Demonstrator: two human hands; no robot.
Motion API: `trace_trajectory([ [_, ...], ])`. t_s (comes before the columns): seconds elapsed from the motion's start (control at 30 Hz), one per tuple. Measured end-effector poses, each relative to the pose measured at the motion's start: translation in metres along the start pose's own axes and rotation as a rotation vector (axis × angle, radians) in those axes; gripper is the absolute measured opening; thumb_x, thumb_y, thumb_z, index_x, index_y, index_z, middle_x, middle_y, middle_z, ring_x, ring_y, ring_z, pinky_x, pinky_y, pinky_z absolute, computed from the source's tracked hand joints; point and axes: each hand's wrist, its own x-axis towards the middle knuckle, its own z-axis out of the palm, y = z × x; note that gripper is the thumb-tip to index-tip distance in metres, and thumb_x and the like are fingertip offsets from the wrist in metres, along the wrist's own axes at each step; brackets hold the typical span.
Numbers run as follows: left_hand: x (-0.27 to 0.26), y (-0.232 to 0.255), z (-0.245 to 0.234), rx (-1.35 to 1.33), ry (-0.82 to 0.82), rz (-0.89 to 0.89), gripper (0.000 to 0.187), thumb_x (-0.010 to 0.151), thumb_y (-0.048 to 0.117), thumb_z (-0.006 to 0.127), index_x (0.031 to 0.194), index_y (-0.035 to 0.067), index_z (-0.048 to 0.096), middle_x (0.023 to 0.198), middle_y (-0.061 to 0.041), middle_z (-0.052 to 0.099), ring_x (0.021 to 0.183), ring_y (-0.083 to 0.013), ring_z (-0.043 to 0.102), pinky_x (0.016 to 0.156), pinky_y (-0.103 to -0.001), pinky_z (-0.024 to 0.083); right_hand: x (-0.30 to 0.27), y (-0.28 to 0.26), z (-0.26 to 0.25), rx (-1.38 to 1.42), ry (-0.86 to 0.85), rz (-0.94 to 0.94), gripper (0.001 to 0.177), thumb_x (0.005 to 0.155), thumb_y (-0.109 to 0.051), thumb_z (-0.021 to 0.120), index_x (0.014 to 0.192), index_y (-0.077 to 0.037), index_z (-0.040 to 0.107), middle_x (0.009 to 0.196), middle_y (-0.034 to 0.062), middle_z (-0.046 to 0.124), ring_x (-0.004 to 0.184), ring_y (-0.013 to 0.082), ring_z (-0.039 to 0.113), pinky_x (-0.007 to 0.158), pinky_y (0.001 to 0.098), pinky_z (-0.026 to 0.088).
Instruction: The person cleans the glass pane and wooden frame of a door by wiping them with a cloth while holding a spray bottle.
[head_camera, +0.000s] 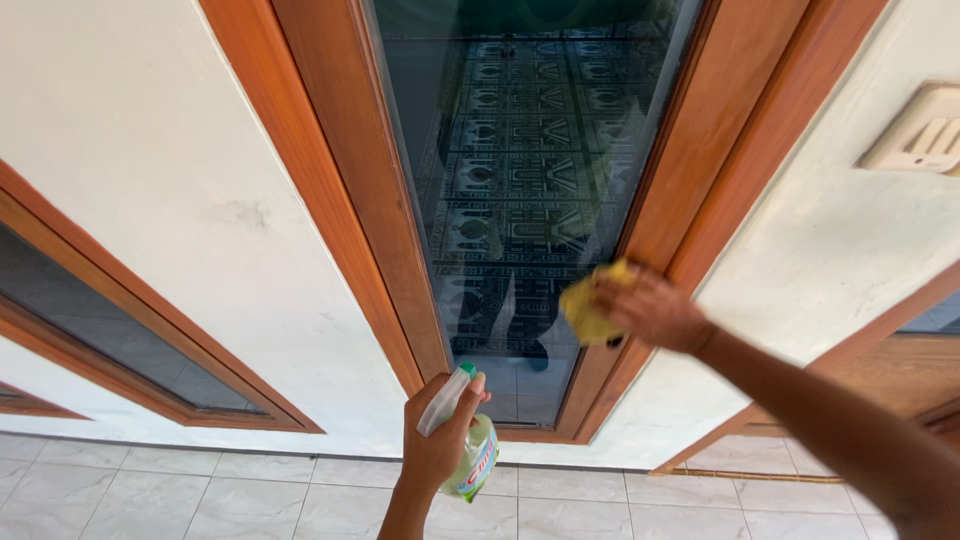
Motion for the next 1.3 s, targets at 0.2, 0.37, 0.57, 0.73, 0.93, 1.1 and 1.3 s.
trace_trajectory([
  [0.2, 0.015, 0.006, -0.006, -0.014, -0.065, 0.061, 0.036, 0.089, 0.041, 0.071, 0.083, 0.005, 0.076, 0.077, -0.008, 0.079, 0.069, -0.0178, 0.074, 0.058, -0.028, 0.056, 0.058, 0.135, -0.146, -0.321, 0.407, 0.167, 0.071, 0.087, -0.028, 0.095, 0.145, -0.012, 0.056, 0.145, 0.0128, 0.059, 0.145, 0.0286, 0.046, 0.118, 0.0524, 0.040],
  [0.37, 0.024, 0.014, -0.007, -0.009, -0.134, 0.052, 0.037, 0.088, 0.041, 0.072, 0.083, 0.004, 0.075, 0.078, -0.008, 0.080, 0.071, -0.0158, 0.075, 0.058, -0.028, 0.057, 0.088, 0.165, -0.210, -0.224, 0.427, 0.352, 0.067, 0.099, -0.019, 0.078, 0.154, -0.002, 0.043, 0.155, 0.0211, 0.046, 0.151, 0.0365, 0.038, 0.127, 0.0638, 0.033],
  [0.57, 0.034, 0.018, -0.014, 0.007, -0.197, 0.060, 0.036, 0.088, 0.040, 0.072, 0.084, 0.005, 0.076, 0.078, -0.009, 0.080, 0.074, -0.0153, 0.078, 0.059, -0.029, 0.059, 0.088, 0.095, -0.124, -0.169, 0.452, 0.544, 0.089, 0.101, -0.041, 0.080, 0.164, -0.010, 0.027, 0.174, 0.0178, 0.027, 0.161, 0.0394, 0.021, 0.130, 0.0660, 0.019],
  [0.73, 0.040, 0.017, -0.025, 0.021, -0.201, 0.038, 0.037, 0.088, 0.039, 0.073, 0.082, 0.003, 0.076, 0.077, -0.010, 0.080, 0.072, -0.0165, 0.077, 0.059, -0.029, 0.058, 0.034, 0.006, -0.027, -0.113, 0.075, 0.548, 0.082, 0.089, -0.067, 0.059, 0.151, -0.016, 0.041, 0.160, 0.0161, 0.037, 0.149, 0.0354, 0.028, 0.118, 0.0658, 0.028],
  [0.93, 0.045, 0.011, -0.041, 0.073, -0.204, 0.006, 0.037, 0.088, 0.040, 0.071, 0.082, 0.004, 0.076, 0.077, -0.010, 0.080, 0.068, -0.0172, 0.076, 0.059, -0.030, 0.058, -0.028, -0.051, 0.036, -0.155, -0.185, 0.164, 0.067, 0.085, -0.040, 0.075, 0.144, -0.032, 0.047, 0.156, -0.0032, 0.041, 0.146, 0.0186, 0.035, 0.120, 0.0523, 0.031],
  [1.1, 0.048, 0.016, -0.053, 0.064, -0.178, -0.046, 0.037, 0.087, 0.040, 0.071, 0.086, 0.004, 0.076, 0.077, -0.010, 0.081, 0.073, -0.0147, 0.079, 0.059, -0.029, 0.059, 0.006, 0.005, -0.016, -0.166, -0.107, 0.194, 0.065, 0.076, -0.024, 0.080, 0.136, -0.020, 0.055, 0.147, 0.0034, 0.054, 0.140, 0.0214, 0.044, 0.115, 0.0515, 0.037],
  [1.3, 0.063, 0.033, -0.068, 0.039, -0.179, -0.015, 0.037, 0.087, 0.040, 0.071, 0.089, 0.003, 0.077, 0.078, -0.011, 0.082, 0.070, -0.0156, 0.078, 0.058, -0.029, 0.058, 0.073, 0.165, -0.168, -0.446, 0.391, 0.506, 0.053, 0.081, -0.034, 0.085, 0.117, 0.002, 0.068, 0.123, 0.0228, 0.067, 0.125, 0.0388, 0.060, 0.101, 0.0572, 0.046],
])
